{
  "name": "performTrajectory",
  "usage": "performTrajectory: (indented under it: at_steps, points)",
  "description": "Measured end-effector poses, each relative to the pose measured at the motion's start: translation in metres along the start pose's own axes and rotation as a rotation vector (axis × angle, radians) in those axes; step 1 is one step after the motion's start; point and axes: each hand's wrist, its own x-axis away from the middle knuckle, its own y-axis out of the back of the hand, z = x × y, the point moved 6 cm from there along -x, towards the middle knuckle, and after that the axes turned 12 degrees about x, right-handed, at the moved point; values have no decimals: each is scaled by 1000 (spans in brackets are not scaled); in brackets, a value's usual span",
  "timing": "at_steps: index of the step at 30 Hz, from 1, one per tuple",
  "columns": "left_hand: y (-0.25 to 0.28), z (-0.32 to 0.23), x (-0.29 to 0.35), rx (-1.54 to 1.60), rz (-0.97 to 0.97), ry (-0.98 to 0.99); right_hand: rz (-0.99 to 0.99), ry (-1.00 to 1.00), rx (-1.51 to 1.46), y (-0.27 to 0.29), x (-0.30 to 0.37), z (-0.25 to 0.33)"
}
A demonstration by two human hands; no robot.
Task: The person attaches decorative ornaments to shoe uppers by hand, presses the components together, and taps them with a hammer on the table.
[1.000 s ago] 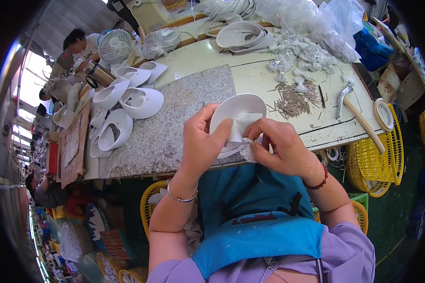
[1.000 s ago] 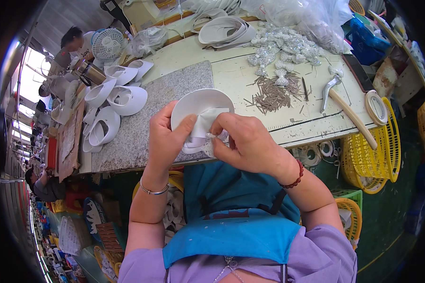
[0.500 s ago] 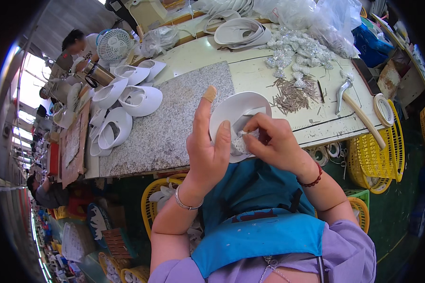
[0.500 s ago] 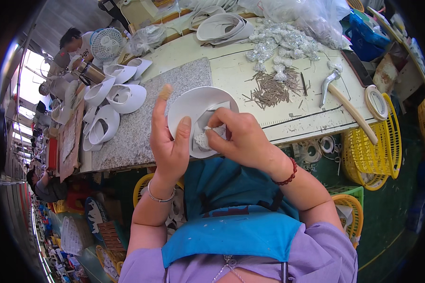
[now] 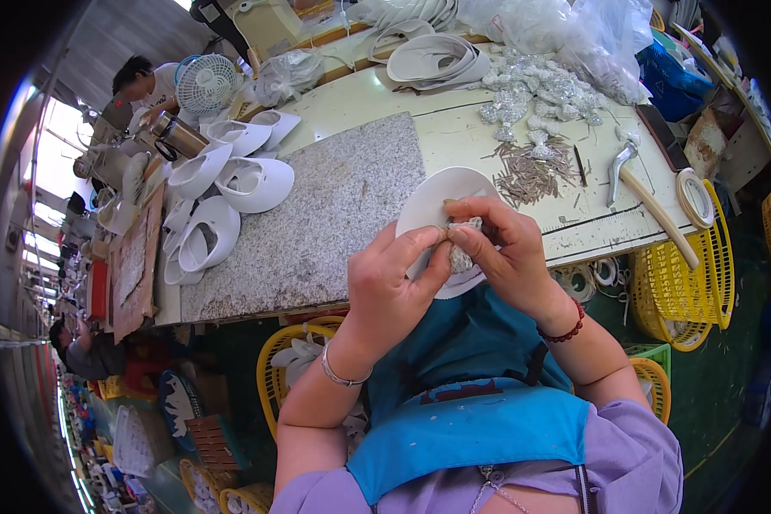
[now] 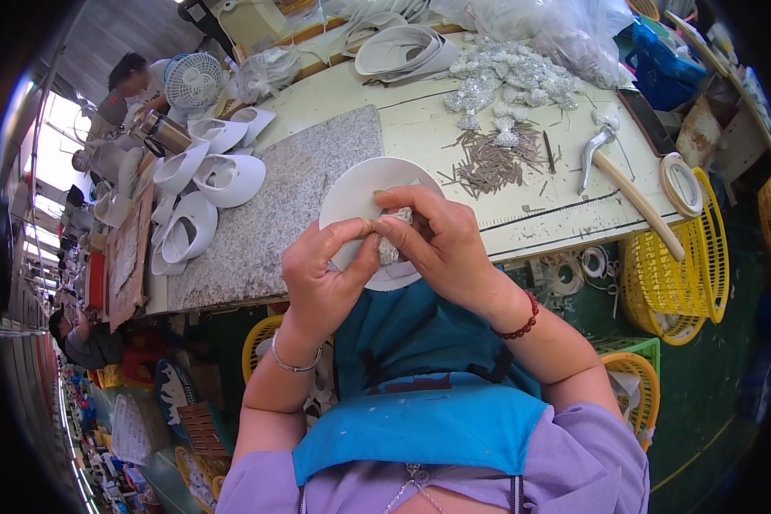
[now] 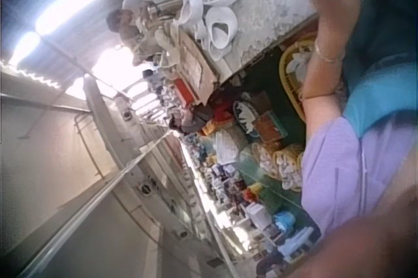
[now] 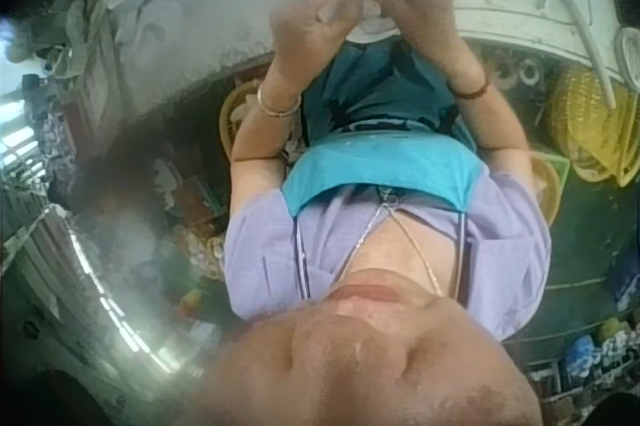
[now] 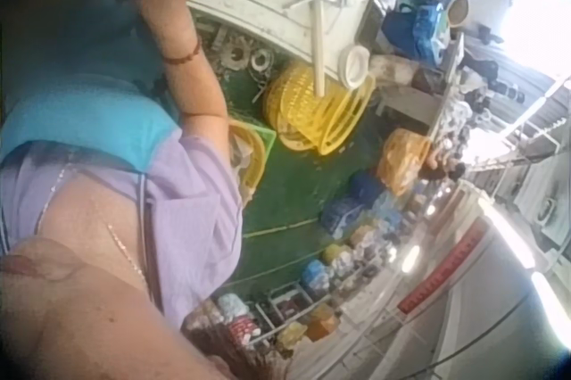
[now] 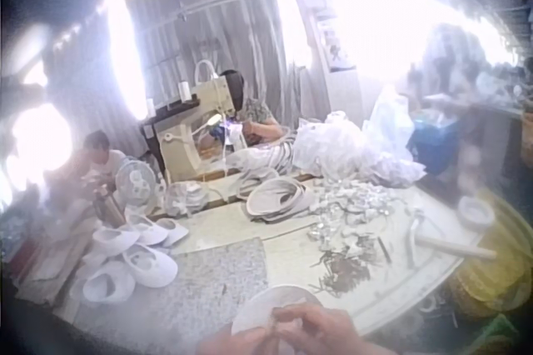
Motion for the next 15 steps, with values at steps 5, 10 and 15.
performTrajectory:
  at_steps: [5,10,15]
  points:
    - [2,-2,2,64,-39,16,96,-6,8,10,-1,3]
    - [1,-3,4,77,-43,-3,272,24,159,12,-3,13]
    - [-3,-1,5,94,-19,-5,260,-16,193,10,-3,16]
